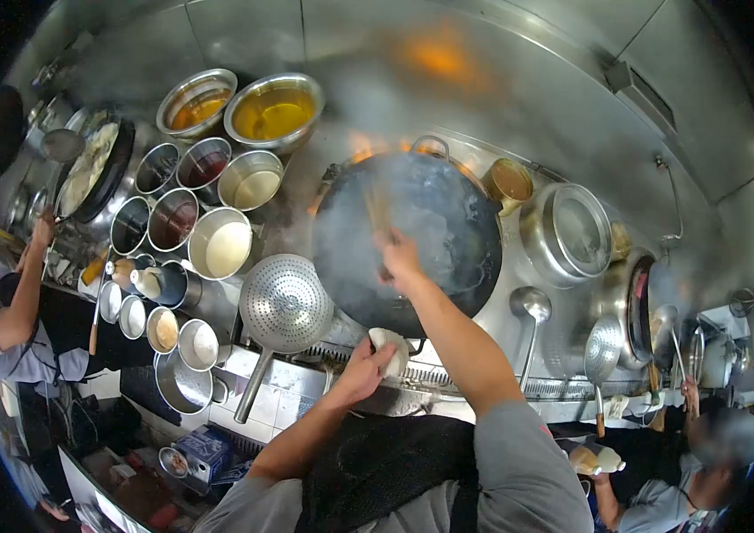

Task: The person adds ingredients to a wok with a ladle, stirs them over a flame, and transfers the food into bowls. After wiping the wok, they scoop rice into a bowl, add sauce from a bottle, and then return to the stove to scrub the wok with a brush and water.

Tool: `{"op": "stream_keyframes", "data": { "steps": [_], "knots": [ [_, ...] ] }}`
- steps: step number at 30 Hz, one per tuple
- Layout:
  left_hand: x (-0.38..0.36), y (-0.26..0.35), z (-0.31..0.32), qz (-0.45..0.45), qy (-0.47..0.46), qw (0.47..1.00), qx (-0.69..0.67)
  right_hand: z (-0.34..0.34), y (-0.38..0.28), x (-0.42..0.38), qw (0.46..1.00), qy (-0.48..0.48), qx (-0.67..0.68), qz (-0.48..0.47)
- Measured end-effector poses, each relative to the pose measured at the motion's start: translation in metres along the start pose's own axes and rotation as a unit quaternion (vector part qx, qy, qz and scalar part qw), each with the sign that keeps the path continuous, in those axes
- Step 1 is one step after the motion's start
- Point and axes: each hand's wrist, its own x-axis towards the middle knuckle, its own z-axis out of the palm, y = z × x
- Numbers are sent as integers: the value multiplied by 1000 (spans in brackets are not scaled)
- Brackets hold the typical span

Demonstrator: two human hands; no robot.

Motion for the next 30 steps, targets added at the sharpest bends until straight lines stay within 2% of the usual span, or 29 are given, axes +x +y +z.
{"op": "stream_keyframes", "data": {
  "steps": [2, 4, 6, 8, 10, 12, 14, 16, 18, 21, 23, 25, 26, 28, 30],
  "knots": [
    [-4, 5, 5, -1, 6, 1000, -6, -29, 12, -40, 977, -156, -134, 61],
    [-5, 4, 2, -1, -18, 1000, -14, -70, 29, -77, 908, -201, -354, -95],
    [-10, 4, 4, -10, -10, 999, -31, -131, 39, -97, 812, -217, -516, -163],
    [-10, 3, 4, -24, 3, 997, -67, -181, 0, -108, 784, -201, -585, -53],
    [-10, 2, 6, -23, 10, 997, -68, -205, -33, -78, 665, -101, -736, -74],
    [-10, -1, 9, -2, 24, 997, -68, -186, -45, -37, 736, -52, -672, -71],
    [-7, 2, 12, 9, 32, 998, -53, -154, -31, -3, 761, -62, -634, -122],
    [-10, 0, 14, 10, 36, 999, -36, -106, -19, -27, 807, -61, -581, -93],
    [-6, 1, 18, 9, 54, 998, -19, -90, 24, -34, 784, -12, -594, -180],
    [1, -2, 19, -17, 76, 997, -27, -101, 57, -65, 807, -33, -566, -167],
    [5, -5, 19, -31, 87, 996, -18, -124, 38, -105, 780, -113, -594, -162],
    [5, -10, 20, -17, 112, 994, -10, -164, 21, -117, 697, -119, -701, -92],
    [5, -9, 20, -16, 114, 993, -8, -189, 21, -102, 648, -83, -752, -85],
    [4, -6, 20, -51, 128, 990, -19, -214, -3, -58, 610, -6, -782, -128],
    [4, -1, 19, -56, 126, 990, -19, -193, -14, 4, 658, 48, -724, -203]
  ]
}}
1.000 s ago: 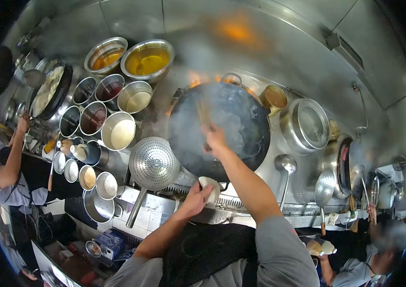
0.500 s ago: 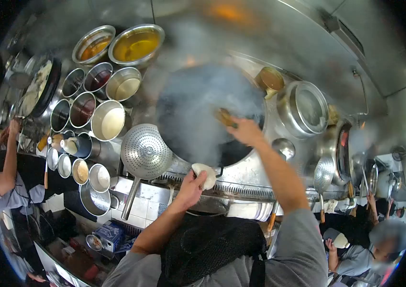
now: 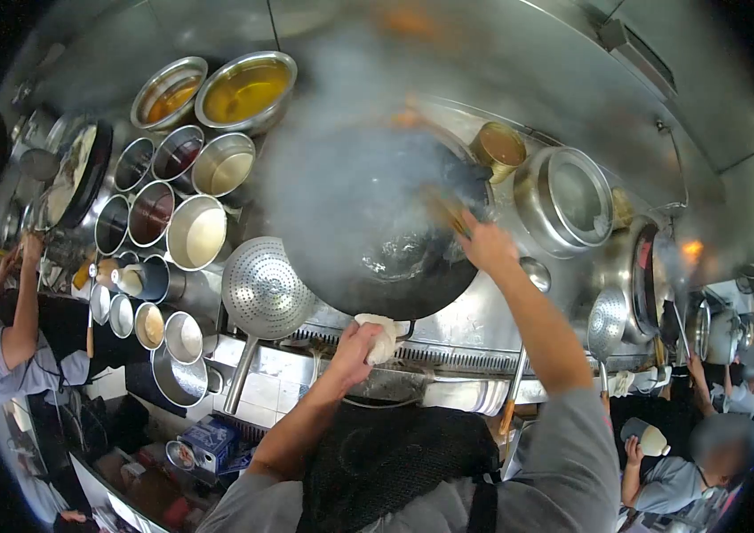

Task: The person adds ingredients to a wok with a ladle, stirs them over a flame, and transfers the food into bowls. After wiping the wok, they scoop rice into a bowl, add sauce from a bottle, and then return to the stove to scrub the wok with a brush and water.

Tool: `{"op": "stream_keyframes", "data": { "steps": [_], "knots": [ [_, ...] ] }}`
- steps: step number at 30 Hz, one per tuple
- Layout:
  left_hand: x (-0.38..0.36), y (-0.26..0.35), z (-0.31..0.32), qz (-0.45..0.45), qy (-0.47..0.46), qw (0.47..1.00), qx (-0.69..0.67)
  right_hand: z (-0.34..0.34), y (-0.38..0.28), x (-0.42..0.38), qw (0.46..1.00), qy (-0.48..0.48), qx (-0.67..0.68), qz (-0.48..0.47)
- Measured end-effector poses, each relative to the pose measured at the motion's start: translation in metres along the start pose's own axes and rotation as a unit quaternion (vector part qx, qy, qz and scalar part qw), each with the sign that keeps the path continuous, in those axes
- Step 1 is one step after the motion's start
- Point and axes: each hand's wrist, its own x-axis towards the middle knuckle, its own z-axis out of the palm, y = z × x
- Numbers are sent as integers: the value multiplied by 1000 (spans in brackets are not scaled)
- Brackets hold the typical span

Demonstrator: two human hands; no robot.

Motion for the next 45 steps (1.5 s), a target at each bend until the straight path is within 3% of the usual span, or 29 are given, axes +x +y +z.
{"op": "stream_keyframes", "data": {
  "steps": [1, 2, 4, 5, 6, 11, 13, 14, 15, 17, 18, 19, 21, 23, 25, 29, 30, 32, 34, 36, 38, 40, 41, 43, 45],
  "knots": [
    [-1, 2, 0, -10, -20, 1000, -7, 14, -13, 29, 999, 36, 38, -4],
    [-2, 5, 2, -17, -40, 999, -13, 10, -44, 36, 978, 7, 207, 36],
    [-8, 9, 4, -17, -16, 1000, 0, 6, -108, 35, 874, -75, 472, 85],
    [-7, 8, 3, -22, -20, 1000, 2, 8, -130, 26, 834, -80, 544, 53],
    [-5, 9, 3, -25, -26, 999, 5, 15, -152, 18, 789, -97, 600, 85],
    [-7, -2, 4, 21, -55, 998, -29, 6, -152, -41, 810, -212, 547, 12],
    [1, -14, 4, 44, -63, 996, -47, 12, -116, -66, 889, -179, 397, -142],
    [9, -20, 4, 59, -46, 997, -33, 17, -93, -80, 907, -183, 349, -151],
    [13, -23, 4, 74, -29, 997, -20, -2, -74, -95, 925, -228, 282, -118],
    [16, -21, 3, 70, -36, 997, 13, -29, -38, -115, 971, -225, 55, -50],
    [15, -19, 3, 68, -38, 996, 47, -26, -12, -109, 983, -184, 8, -4],
    [11, -18, 9, 74, 28, 995, 59, -21, 11, -95, 988, -141, -39, 41],
    [10, -10, 6, 50, 4, 997, 50, -16, 31, -47, 998, 15, -54, 38],
    [10, -6, -1, 24, -19, 999, 42, 5, 7, 19, 997, 48, 6, 59],
    [14, -1, -6, 1, -97, 995, 34, 1, -65, 47, 989, -6, 123, 85],
    [15, 5, -8, -13, -68, 994, 83, 65, -150, 38, 904, -50, 425, -20],
    [12, 7, -6, -16, -66, 995, 71, 37, -159, 8, 907, -65, 413, -39],
    [6, 10, -3, -18, -64, 996, 58, 16, -151, -30, 847, -197, 492, -45],
    [-1, 6, 2, 15, -75, 997, 14, 49, -112, -42, 872, -160, 432, -166],
    [-15, 11, 7, 15, -100, 995, -14, 25, -62, -61, 877, -223, 376, -201],
    [-14, 3, 1, 33, -75, 996, -41, -40, -22, -62, 871, -378, 296, -106],
    [-14, 6, 1, 21, -68, 996, -48, -56, 12, -36, 921, -334, 203, -3],
    [-12, 7, 1, 13, -74, 996, -48, -57, 5, -21, 919, -338, 202, -4],
    [-9, 5, 1, 5, -78, 996, -37, -48, -25, 2, 954, -226, 195, 11],
    [1, 0, -6, 9, -89, 995, -41, 8, -61, 8, 982, -49, 146, -105]
  ]
}}
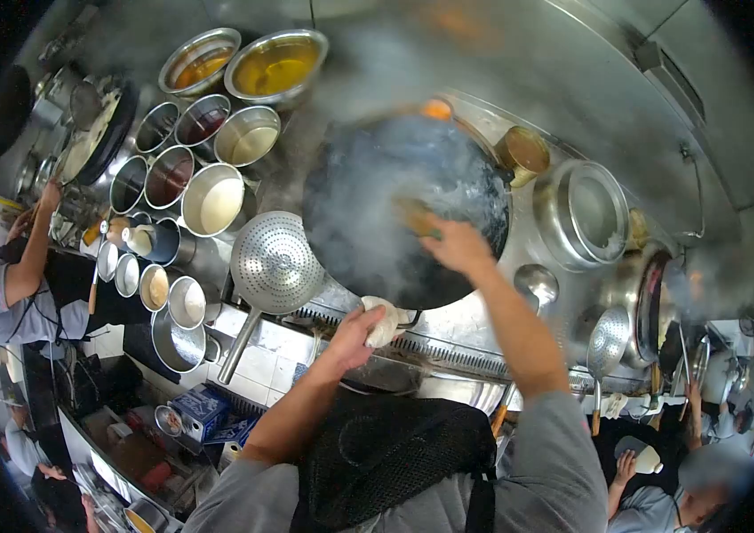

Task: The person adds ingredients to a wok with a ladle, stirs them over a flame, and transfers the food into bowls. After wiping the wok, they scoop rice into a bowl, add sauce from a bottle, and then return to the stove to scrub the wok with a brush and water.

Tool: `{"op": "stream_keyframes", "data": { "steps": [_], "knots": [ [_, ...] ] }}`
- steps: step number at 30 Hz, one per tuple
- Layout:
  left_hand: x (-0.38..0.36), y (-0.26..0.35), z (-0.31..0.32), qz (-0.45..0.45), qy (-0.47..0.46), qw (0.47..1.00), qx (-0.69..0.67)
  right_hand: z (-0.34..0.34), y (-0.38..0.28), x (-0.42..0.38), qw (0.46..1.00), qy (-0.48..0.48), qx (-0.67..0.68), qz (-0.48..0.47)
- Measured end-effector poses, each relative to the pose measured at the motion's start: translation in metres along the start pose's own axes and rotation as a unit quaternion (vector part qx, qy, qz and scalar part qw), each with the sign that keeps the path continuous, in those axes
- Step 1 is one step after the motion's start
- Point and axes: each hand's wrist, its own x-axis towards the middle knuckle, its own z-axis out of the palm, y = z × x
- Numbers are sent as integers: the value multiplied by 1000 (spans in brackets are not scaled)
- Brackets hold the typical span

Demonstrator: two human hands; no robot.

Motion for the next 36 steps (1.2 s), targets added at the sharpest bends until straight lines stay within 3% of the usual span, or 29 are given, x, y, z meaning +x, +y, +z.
{"op": "stream_keyframes", "data": {
  "steps": [4, 6, 9, 10, 11, 14, 16, 18, 20, 22, 24, 26, 28, 30, 32, 36],
  "knots": [
    [-8, 5, 12, 4, 0, 1000, 13, 36, -69, -47, 1000, -15, 17, 16],
    [-14, 8, 14, -2, 5, 1000, 7, 32, -54, -85, 999, -26, -1, -37],
    [-13, 5, 8, -24, 15, 1000, -4, 5, 12, -107, 972, -122, -197, 48],
    [-12, 4, 8, -19, 34, 999, -4, -12, 32, -97, 966, -116, -221, 68],
    [-10, 6, 8, -16, 34, 999, -5, -24, 40, -79, 967, -52, -232, 91],
    [-7, 2, 0, -23, 2, 1000, -2, 4, 53, 19, 980, 111, -143, 84],
    [-6, 3, -1, -13, -3, 1000, 1, 8, -18, 41, 985, 120, 11, 121],
    [-8, 3, 0, -8, -7, 1000, 12, 23, -65, 46, 947, 33, 290, 132],
    [-9, 0, -2, 0, -4, 1000, -3, 37, -98, 31, 920, -39, 371, 118],
    [-14, 1, 4, 14, 3, 1000, -17, 27, -112, -8, 930, -110, 339, 86],
    [-20, 0, 9, 32, -6, 999, -29, 81, -64, -29, 962, 41, 226, -144],
    [-28, 3, 20, 52, 6, 998, -25, 19, -56, -88, 975, -158, 145, -63],
    [-30, -1, 19, 45, 14, 999, -13, -13, -22, -125, 984, -170, -27, -35],
    [-31, -1, 22, 44, 29, 999, -8, -29, 23, -110, 975, -161, -147, 47],
    [-30, -1, 21, 45, 30, 998, -10, -28, 35, -63, 985, -34, -156, 71],
    [-28, -1, 22, 44, 48, 998, 5, 27, -26, 28, 990, 32, 63, 121]
  ]
}}
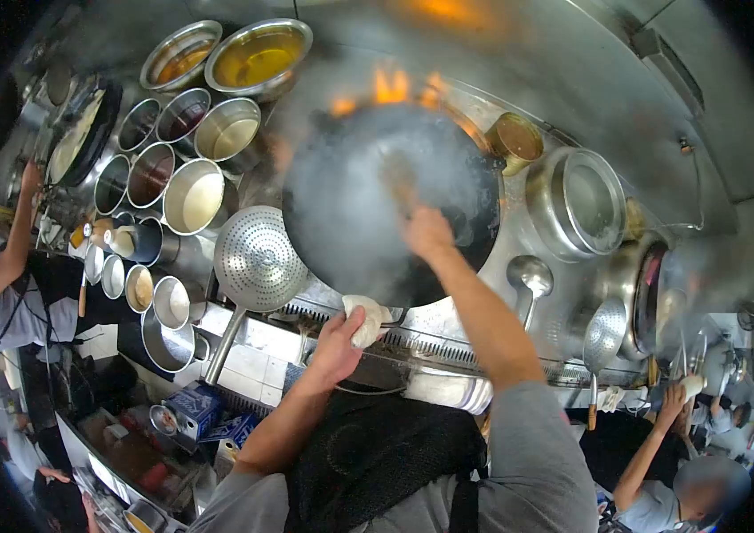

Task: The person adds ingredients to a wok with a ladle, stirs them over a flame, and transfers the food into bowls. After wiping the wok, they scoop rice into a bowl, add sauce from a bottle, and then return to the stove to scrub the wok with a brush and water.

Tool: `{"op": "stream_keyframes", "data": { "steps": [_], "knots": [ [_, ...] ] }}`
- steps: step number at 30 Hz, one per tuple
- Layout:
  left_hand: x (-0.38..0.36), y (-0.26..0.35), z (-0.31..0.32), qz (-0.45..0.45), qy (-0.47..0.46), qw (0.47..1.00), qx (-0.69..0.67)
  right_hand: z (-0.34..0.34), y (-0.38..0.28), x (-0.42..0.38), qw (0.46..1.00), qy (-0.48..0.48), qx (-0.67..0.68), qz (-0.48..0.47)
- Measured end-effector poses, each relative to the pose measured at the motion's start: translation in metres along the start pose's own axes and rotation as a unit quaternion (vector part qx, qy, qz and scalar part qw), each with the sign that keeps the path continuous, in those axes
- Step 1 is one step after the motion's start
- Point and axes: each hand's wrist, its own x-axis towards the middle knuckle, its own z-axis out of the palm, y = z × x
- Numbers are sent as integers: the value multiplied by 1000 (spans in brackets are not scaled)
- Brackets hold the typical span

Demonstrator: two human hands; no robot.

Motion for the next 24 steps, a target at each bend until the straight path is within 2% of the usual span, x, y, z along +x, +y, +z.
{"op": "stream_keyframes", "data": {
  "steps": [2, 4, 6, 8, 9, 10, 11, 12, 14, 16, 18, 20, 22, 24],
  "knots": [
    [0, 0, -4, -2, 1, 1000, 5, 47, -9, -3, 988, 34, 71, -132],
    [0, 4, -1, 2, -7, 1000, 10, 58, -16, -31, 987, 29, 8, -155],
    [-4, 8, 3, -6, 5, 1000, -11, 40, 2, -66, 973, -46, 106, -202],
    [-5, 6, 2, 3, -8, 1000, -14, -24, 8, -108, 971, -187, 65, -132],
    [-4, 5, 0, 13, -17, 1000, -19, -34, 40, -109, 962, -228, 39, -142],
    [-2, 3, -4, 6, -30, 999, -22, -51, 70, -108, 959, -224, 18, -172],
    [-1, 2, -6, 5, -27, 999, -24, -76, 80, -101, 961, -235, -68, -129],
    [1, 0, -7, 3, -23, 999, -24, -82, 105, -82, 972, -158, -83, -155],
    [2, -3, -9, -4, -17, 1000, -25, -89, 70, -46, 987, -96, -87, -90],
    [7, -4, -7, 9, -23, 1000, -15, -43, 51, -19, 984, -41, -53, -167],
    [6, -5, -9, 7, -12, 1000, -11, -24, -10, -56, 991, -47, -100, -80],
    [9, -3, -9, 3, -10, 1000, -19, 14, 7, -75, 986, -83, -92, -109],
    [9, -1, -9, -12, -6, 1000, -24, -21, 10, -118, 974, -124, -141, -127],
    [8, 0, -9, -27, 2, 999, -30, -38, 53, -114, 958, -147, -239, -67]
  ]
}}
